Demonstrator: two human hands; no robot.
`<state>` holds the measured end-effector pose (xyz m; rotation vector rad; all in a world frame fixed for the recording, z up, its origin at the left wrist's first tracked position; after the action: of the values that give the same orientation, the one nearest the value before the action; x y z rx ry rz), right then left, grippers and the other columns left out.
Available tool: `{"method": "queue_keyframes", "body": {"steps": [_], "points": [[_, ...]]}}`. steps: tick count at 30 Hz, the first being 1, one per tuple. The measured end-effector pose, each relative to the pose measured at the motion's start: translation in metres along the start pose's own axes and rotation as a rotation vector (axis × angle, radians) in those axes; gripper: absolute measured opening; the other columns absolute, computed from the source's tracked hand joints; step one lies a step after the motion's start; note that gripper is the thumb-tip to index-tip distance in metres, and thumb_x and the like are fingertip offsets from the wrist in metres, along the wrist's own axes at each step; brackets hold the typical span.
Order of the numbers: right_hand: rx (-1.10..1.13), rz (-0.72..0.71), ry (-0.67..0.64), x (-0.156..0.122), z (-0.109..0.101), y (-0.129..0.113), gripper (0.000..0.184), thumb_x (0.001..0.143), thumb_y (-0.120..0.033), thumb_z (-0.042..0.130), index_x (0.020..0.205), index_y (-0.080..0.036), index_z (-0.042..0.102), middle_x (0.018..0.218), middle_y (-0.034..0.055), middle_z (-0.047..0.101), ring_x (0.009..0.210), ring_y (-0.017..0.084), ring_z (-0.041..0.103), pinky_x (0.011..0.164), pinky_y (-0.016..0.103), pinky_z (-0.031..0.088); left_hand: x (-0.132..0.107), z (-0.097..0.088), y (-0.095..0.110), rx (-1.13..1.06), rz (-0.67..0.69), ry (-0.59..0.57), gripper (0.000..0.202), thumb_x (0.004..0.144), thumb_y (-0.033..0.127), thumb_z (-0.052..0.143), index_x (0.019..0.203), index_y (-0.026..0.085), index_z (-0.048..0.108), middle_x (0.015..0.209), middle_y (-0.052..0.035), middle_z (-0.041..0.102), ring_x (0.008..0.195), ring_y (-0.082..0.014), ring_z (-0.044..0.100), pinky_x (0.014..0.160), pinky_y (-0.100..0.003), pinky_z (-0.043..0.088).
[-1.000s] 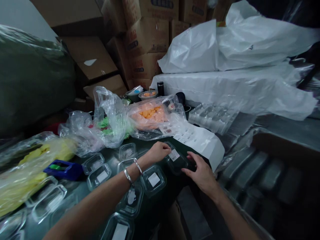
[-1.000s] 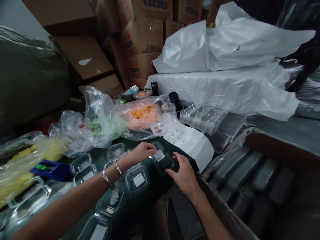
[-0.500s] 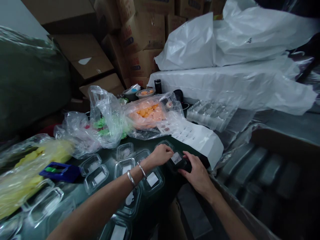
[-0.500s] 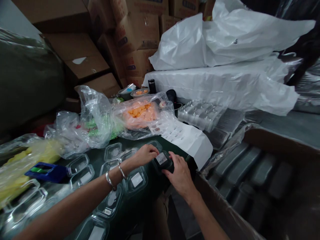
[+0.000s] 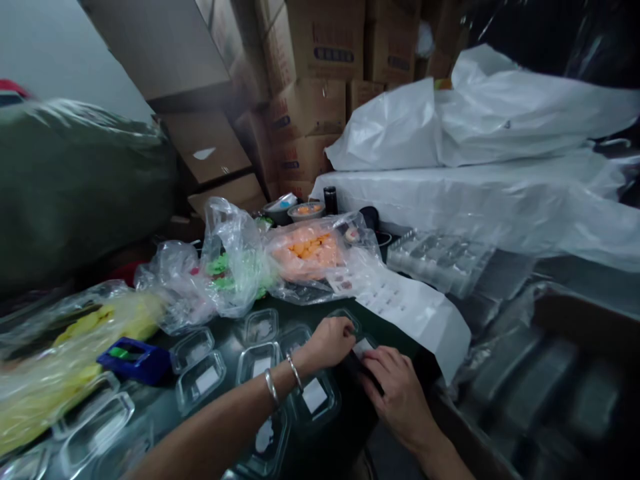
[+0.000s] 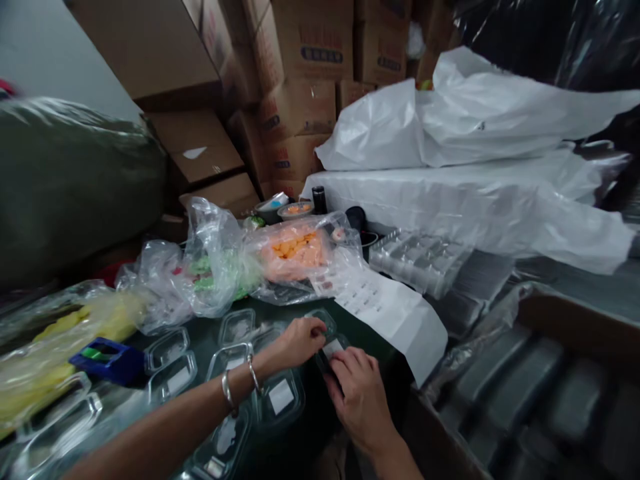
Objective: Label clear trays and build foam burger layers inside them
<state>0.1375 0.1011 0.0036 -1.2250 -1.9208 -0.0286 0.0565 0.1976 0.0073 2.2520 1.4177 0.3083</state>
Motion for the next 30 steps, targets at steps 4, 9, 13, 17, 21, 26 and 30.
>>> {"method": "queue_keyframes", "body": {"steps": [4,9,13,17,21,26,30], "points": [[-0.001,-0.030,0.082,0.001,0.000,0.004,0.013,0.088,-0.015,0.050,0.092,-0.021,0.060,0.094,0.0051,0.066,0.091,0.025,0.053,0.076,0.036,0.037,0.017,-0.019,0.009,0.096,0.215,0.153,0.019,0.077,0.016,0.050,0.084,0.017,0.069,0.079,-0.0036,0.069,0.070,-0.0141,0.060,0.066,-0.022,0.043],[-0.071,-0.120,0.116,0.006,0.000,0.000,0.008,0.088,-0.025,0.053,0.090,-0.021,0.059,0.097,0.0044,0.068,0.085,0.023,0.055,0.068,0.032,0.037,0.084,-0.080,-0.011,0.196,0.125,0.271,0.028,0.078,0.007,0.043,0.084,0.010,0.070,0.081,-0.0096,0.070,0.075,-0.0174,0.062,0.074,-0.027,0.046],[-0.094,-0.181,0.179,0.016,-0.015,-0.007,0.017,0.092,-0.033,0.047,0.093,-0.020,0.058,0.088,0.0051,0.069,0.077,0.022,0.059,0.068,0.033,0.037,0.112,-0.074,-0.001,0.208,0.194,0.226,0.029,0.078,0.011,0.044,0.093,0.013,0.069,0.084,-0.0058,0.070,0.077,-0.0159,0.061,0.072,-0.024,0.047],[-0.067,-0.184,0.203,0.032,-0.034,-0.005,0.017,0.090,-0.025,0.051,0.104,-0.019,0.058,0.096,0.0087,0.069,0.087,0.023,0.061,0.078,0.036,0.040,0.116,-0.012,-0.002,0.360,0.293,0.013,0.024,0.078,0.013,0.048,0.089,0.014,0.069,0.081,-0.0073,0.069,0.076,-0.0183,0.062,0.076,-0.028,0.048],[0.035,0.004,0.044,0.061,-0.022,0.037,0.014,0.089,-0.019,0.048,0.091,-0.022,0.062,0.091,0.0064,0.068,0.086,0.023,0.061,0.080,0.037,0.043,0.132,-0.022,-0.031,0.418,0.226,0.083,0.029,0.081,0.006,0.041,0.101,0.008,0.063,0.104,-0.0185,0.066,0.100,-0.0263,0.060,0.092,-0.039,0.044],[0.405,0.545,-0.227,0.100,0.041,0.119,0.020,0.082,-0.012,0.050,0.070,-0.021,0.065,0.077,0.0034,0.067,0.075,0.019,0.062,0.073,0.032,0.049,0.151,-0.052,-0.054,0.430,0.144,0.217,0.043,0.084,0.004,0.041,0.127,0.003,0.043,0.133,-0.0245,0.049,0.125,-0.0269,0.046,0.106,-0.038,0.034],[0.569,0.865,-0.337,0.112,0.088,0.152,0.026,0.083,-0.008,0.045,0.062,-0.017,0.057,0.058,0.0013,0.061,0.044,0.012,0.056,0.043,0.023,0.045,0.156,-0.046,-0.051,0.411,0.111,0.238,0.032,0.086,0.014,0.049,0.115,0.002,0.054,0.115,-0.0240,0.059,0.110,-0.0268,0.057,0.095,-0.035,0.042]]}}
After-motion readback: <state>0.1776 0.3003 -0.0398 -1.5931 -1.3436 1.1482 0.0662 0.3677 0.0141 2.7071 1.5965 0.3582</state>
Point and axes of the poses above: each hand's wrist, its own x-axis towards the middle knuckle, its own z-axis out of the palm, y = z × x, the point moved 10 cm from there along x, towards the middle knuckle
